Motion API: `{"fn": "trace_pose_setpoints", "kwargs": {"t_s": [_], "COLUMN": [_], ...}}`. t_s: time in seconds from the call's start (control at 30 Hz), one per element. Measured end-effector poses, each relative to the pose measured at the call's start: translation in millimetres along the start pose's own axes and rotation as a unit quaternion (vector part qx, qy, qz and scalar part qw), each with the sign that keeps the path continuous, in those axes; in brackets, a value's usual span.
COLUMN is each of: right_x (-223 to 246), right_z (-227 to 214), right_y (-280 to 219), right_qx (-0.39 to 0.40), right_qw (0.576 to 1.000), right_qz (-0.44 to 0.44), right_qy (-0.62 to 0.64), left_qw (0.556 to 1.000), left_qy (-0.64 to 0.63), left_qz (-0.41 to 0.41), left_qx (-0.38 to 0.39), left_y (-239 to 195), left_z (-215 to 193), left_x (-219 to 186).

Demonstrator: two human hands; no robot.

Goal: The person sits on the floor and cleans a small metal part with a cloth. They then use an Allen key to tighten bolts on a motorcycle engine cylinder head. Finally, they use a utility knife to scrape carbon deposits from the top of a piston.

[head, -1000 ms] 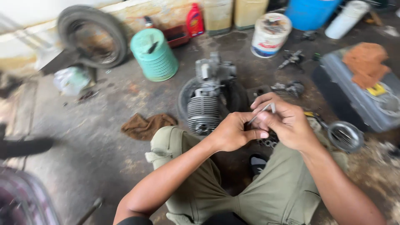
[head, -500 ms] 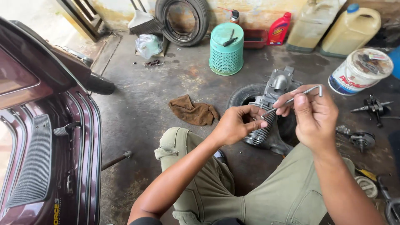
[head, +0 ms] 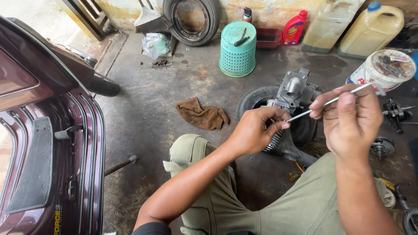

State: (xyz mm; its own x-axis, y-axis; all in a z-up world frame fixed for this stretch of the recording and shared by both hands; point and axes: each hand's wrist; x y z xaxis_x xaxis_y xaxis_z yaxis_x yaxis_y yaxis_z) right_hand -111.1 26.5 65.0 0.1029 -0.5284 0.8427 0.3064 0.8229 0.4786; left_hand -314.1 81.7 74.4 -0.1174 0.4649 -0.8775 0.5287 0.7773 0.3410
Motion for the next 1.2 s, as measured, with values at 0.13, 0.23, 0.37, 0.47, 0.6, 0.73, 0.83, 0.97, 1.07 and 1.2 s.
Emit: {"fn": "trace_pose_setpoints", "kwargs": {"t_s": [0.13, 0.23, 0.37, 0.47, 0.6, 0.73, 0.83, 0.97, 1.07, 1.2], "right_x": [11.3, 17.1, 24.6, 32.3, 26.0, 15.3, 3.1, -11.3, -14.6, -16.5], "right_z": [-2.9, -11.1, -16.3, -10.6, -4.8, -1.8, -1.6, 0.0, 3.2, 7.5], "right_y": [2.1, -0.7, 7.9, 22.3, 38.2, 37.6, 40.0, 43.1, 45.9, 48.6], "right_qx": [-0.019, -0.045, -0.104, -0.090, -0.079, -0.058, -0.048, -0.035, -0.030, -0.012], "right_qw": [0.999, 0.996, 0.991, 0.991, 0.991, 0.991, 0.993, 0.994, 0.987, 0.984], "right_qz": [-0.020, -0.031, -0.044, -0.059, -0.056, -0.034, -0.013, -0.004, -0.011, -0.005], "right_qy": [-0.035, -0.066, -0.073, -0.085, -0.092, -0.112, -0.105, -0.106, -0.156, -0.178], "left_qw": [0.998, 0.997, 0.993, 0.992, 0.985, 0.987, 0.989, 0.988, 0.991, 0.994], "left_qy": [-0.008, -0.034, -0.031, -0.097, -0.164, -0.130, -0.116, -0.136, -0.112, -0.084], "left_qz": [0.063, 0.064, 0.118, 0.072, 0.050, 0.087, 0.084, 0.053, 0.060, 0.054], "left_qx": [-0.004, 0.010, -0.006, -0.019, -0.025, -0.027, -0.047, -0.044, -0.044, -0.041], "left_y": [10.3, 19.2, 39.2, 47.4, 52.5, 49.1, 49.3, 51.5, 53.6, 57.2], "left_z": [8.2, 16.4, 24.1, 30.6, 37.0, 39.0, 36.5, 31.6, 29.8, 29.0], "left_x": [11.0, 11.6, 13.4, 20.9, 33.6, 44.3, 52.8, 60.7, 64.6, 68.5]}}
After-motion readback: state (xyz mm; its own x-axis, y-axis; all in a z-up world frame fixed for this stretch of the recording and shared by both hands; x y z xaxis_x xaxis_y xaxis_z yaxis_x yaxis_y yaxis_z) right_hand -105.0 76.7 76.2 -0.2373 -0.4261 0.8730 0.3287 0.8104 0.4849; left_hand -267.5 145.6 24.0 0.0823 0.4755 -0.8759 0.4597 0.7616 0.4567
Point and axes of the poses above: each hand's wrist, its own y-axis towards the middle knuckle, its own z-axis out of the palm, x = y × z, and after that the axes turned 2 degrees about -x, right-handed
